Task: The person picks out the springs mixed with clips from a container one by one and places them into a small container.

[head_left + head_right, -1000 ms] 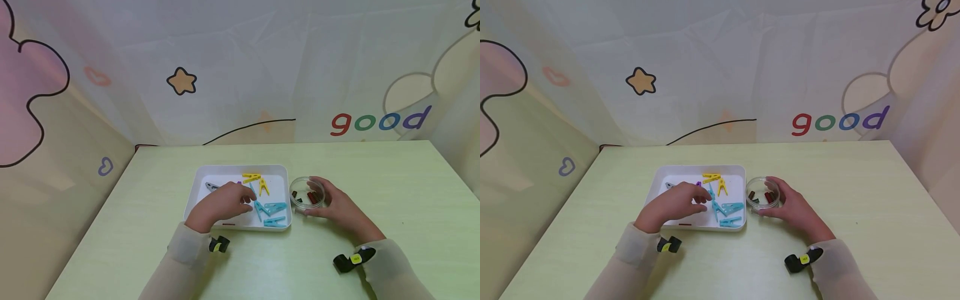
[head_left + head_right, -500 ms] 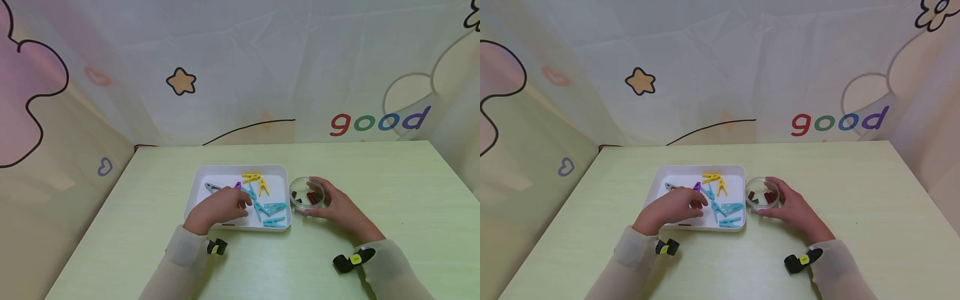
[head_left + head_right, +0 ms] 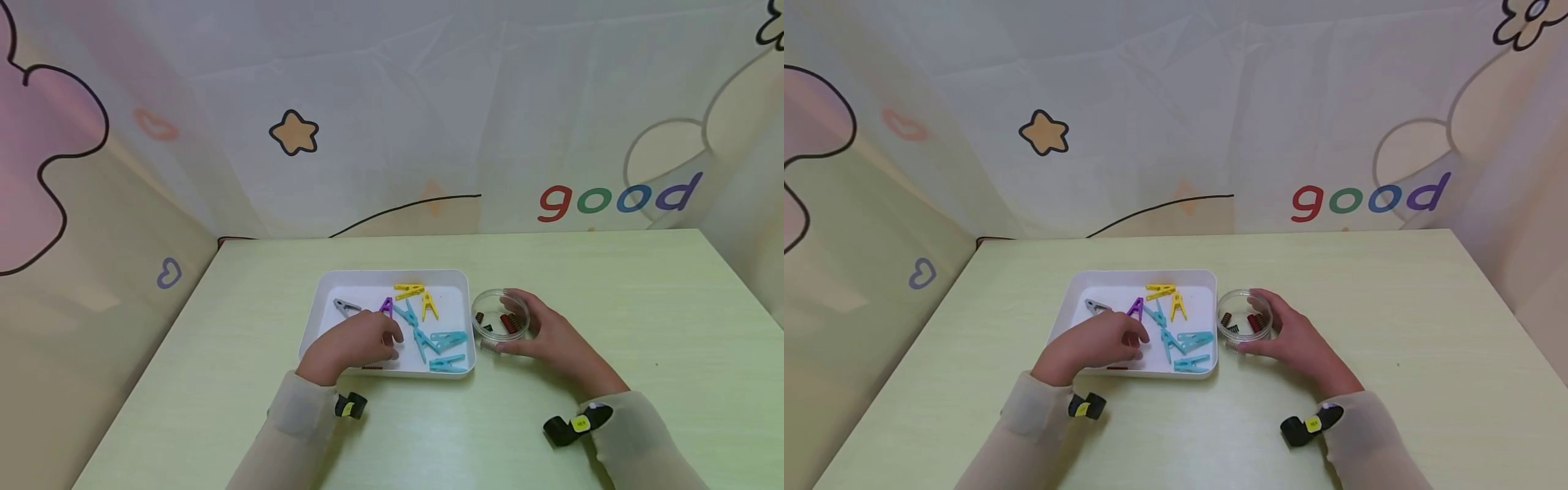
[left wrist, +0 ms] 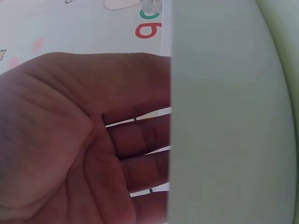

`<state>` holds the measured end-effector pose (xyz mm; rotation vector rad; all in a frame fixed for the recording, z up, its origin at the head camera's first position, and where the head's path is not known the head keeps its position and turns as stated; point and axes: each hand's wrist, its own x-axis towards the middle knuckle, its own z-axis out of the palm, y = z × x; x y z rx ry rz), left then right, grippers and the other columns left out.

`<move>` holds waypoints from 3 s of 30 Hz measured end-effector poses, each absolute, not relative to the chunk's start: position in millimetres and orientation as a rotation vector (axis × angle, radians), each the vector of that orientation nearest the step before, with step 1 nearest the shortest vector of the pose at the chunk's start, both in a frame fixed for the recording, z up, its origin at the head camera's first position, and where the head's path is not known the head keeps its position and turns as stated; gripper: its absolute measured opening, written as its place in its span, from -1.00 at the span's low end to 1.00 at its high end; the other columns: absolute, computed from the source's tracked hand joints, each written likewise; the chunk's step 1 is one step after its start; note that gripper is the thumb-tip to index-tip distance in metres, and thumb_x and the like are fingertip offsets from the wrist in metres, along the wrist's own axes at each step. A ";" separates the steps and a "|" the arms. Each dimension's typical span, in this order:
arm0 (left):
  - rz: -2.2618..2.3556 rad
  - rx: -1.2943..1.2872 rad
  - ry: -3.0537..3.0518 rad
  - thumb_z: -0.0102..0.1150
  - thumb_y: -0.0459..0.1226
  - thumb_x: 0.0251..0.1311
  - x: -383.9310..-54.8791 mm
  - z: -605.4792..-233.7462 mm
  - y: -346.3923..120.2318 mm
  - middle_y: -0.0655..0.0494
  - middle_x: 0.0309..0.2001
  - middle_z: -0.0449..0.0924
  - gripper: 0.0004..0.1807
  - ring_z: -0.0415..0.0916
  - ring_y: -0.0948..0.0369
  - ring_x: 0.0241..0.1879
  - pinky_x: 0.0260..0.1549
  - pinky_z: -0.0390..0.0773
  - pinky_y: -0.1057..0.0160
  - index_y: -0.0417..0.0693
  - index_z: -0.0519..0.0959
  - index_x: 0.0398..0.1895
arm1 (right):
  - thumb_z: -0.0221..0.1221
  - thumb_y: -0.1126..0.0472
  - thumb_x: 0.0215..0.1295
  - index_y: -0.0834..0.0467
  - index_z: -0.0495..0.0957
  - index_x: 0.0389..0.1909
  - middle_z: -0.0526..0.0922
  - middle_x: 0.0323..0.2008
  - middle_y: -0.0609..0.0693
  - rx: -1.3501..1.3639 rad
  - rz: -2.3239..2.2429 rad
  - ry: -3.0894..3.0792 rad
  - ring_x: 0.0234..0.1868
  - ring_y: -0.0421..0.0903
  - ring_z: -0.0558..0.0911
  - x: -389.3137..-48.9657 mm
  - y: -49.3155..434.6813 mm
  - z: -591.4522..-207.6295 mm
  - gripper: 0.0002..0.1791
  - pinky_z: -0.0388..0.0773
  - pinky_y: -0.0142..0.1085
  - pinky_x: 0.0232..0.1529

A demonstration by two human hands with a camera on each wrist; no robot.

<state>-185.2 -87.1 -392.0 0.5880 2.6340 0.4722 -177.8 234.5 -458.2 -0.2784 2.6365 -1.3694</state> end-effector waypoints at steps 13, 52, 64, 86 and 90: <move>0.447 0.570 2.624 0.31 -0.23 0.15 -188.0 -398.6 -91.3 0.26 -0.40 0.60 -0.91 0.47 0.24 -0.36 -0.26 0.52 0.29 0.06 0.70 -0.28 | 0.43 -0.23 -0.07 -0.11 0.04 0.47 0.28 0.44 0.05 -0.281 -1.349 2.651 0.46 0.19 0.20 -177.4 234.2 -456.8 0.11 0.14 0.23 0.38; 0.369 0.553 2.556 0.26 -0.31 0.12 -190.8 -398.1 -92.6 0.27 -0.50 0.60 -0.84 0.39 0.26 -0.46 -0.44 0.41 0.32 0.10 0.70 -0.55 | 0.42 -0.26 -0.09 -0.12 0.04 0.47 0.29 0.43 0.04 -0.282 -1.323 2.670 0.45 0.20 0.22 -178.0 234.6 -457.4 0.12 0.19 0.23 0.35; 0.457 0.537 2.594 0.26 -0.31 0.13 -190.8 -392.6 -93.5 0.19 -0.56 0.55 -0.89 0.41 0.23 -0.48 -0.46 0.42 0.33 0.04 0.69 -0.51 | 0.42 -0.22 -0.05 -0.11 0.03 0.48 0.28 0.44 0.08 -0.292 -1.335 2.661 0.45 0.23 0.21 -176.6 234.6 -455.4 0.10 0.18 0.24 0.35; 0.624 0.686 2.725 0.21 -0.34 0.16 -189.7 -385.7 -89.2 0.20 -0.50 0.55 -0.91 0.40 0.26 -0.45 -0.45 0.41 0.35 0.01 0.65 -0.46 | 0.43 -0.21 -0.06 -0.14 0.02 0.48 0.25 0.45 0.09 -0.270 -1.345 2.645 0.45 0.23 0.19 -177.2 234.3 -455.3 0.12 0.21 0.23 0.33; 0.658 0.722 2.733 0.21 -0.34 0.16 -188.8 -384.5 -87.1 0.22 -0.49 0.55 -0.91 0.39 0.27 -0.47 -0.45 0.39 0.35 -0.03 0.67 -0.45 | 0.43 -0.23 -0.08 -0.15 0.02 0.48 0.25 0.45 0.07 -0.264 -1.352 2.637 0.45 0.21 0.20 -178.3 234.1 -456.4 0.12 0.20 0.23 0.34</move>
